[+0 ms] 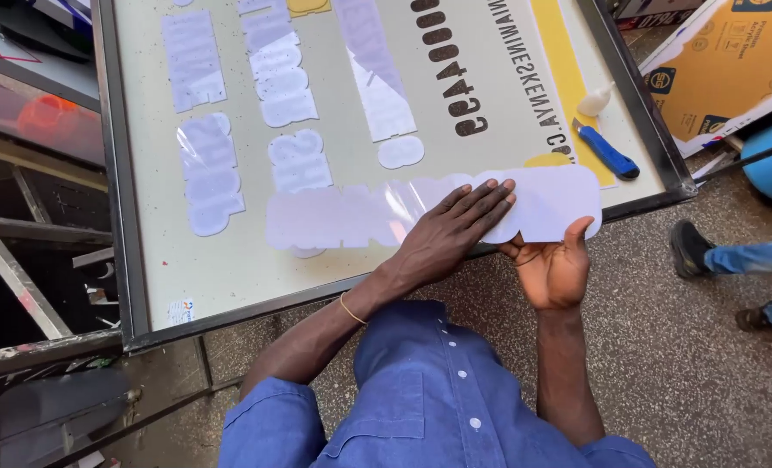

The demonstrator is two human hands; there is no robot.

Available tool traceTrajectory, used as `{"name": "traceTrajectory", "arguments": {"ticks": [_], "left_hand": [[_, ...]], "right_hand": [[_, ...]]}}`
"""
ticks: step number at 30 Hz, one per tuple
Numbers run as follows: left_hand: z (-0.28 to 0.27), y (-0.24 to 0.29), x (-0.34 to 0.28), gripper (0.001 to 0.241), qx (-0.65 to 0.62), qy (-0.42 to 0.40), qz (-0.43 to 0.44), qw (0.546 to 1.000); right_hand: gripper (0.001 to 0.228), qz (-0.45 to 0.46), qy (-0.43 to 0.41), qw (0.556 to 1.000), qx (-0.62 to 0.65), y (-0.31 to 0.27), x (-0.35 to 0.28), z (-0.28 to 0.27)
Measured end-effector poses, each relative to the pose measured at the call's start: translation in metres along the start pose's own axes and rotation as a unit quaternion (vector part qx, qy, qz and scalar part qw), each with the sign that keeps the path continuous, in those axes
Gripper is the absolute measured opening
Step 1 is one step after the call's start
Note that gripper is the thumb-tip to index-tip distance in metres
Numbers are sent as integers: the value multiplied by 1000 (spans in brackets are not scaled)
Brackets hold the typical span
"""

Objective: The person is applying glue to the back of vinyl letters and carefully placing them onto a large sign board, occasionally using a utility knife for adjustments.

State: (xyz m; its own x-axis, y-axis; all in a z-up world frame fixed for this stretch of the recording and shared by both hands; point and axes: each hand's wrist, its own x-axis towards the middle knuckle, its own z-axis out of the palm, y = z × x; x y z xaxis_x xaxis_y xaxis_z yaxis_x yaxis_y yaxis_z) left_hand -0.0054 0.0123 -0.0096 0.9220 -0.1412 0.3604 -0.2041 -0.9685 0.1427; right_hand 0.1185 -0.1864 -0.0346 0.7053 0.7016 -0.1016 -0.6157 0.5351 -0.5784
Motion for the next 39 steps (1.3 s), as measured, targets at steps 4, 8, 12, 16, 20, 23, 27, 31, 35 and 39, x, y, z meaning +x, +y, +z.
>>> {"name": "traceTrajectory", "arguments": {"ticks": [4, 8, 12, 16, 20, 23, 27, 31, 35, 39], "left_hand": [[-2, -4, -12, 71, -6, -10, -35, 999], [0, -29, -33, 86, -10, -19, -106, 994], [8, -57, -49, 95, 51, -16, -114, 992], [10, -70, -39, 98, 78, -24, -122, 989], [11, -93, -33, 97, 62, 41, -127, 989], [17, -87, -8, 90, 68, 100, -124, 985], [34, -53, 33, 79, 36, 175, -98, 979], [40, -32, 39, 76, 66, 158, -64, 983], [49, -67, 16, 83, 60, 152, -75, 984], [54, -156, -45, 70, -37, 149, -179, 972]], "right_hand": [[77, 9, 9, 1000, -19, -7, 1, -12], [79, -24, 70, 997, -15, -30, 2, -25], [98, -72, 113, 991, -11, -59, -14, 17], [95, -104, 106, 989, 2, -62, -12, 22], [94, -140, 110, 984, 25, -67, -10, 29], [60, -188, 18, 982, -4, -31, 17, -45], [30, -218, -78, 971, -67, 5, 15, 59], [48, -212, 60, 973, -74, 17, 33, 10], [50, -199, 135, 969, -53, 3, 24, -1], [47, -243, 193, 951, -10, -15, 19, -30]]}}
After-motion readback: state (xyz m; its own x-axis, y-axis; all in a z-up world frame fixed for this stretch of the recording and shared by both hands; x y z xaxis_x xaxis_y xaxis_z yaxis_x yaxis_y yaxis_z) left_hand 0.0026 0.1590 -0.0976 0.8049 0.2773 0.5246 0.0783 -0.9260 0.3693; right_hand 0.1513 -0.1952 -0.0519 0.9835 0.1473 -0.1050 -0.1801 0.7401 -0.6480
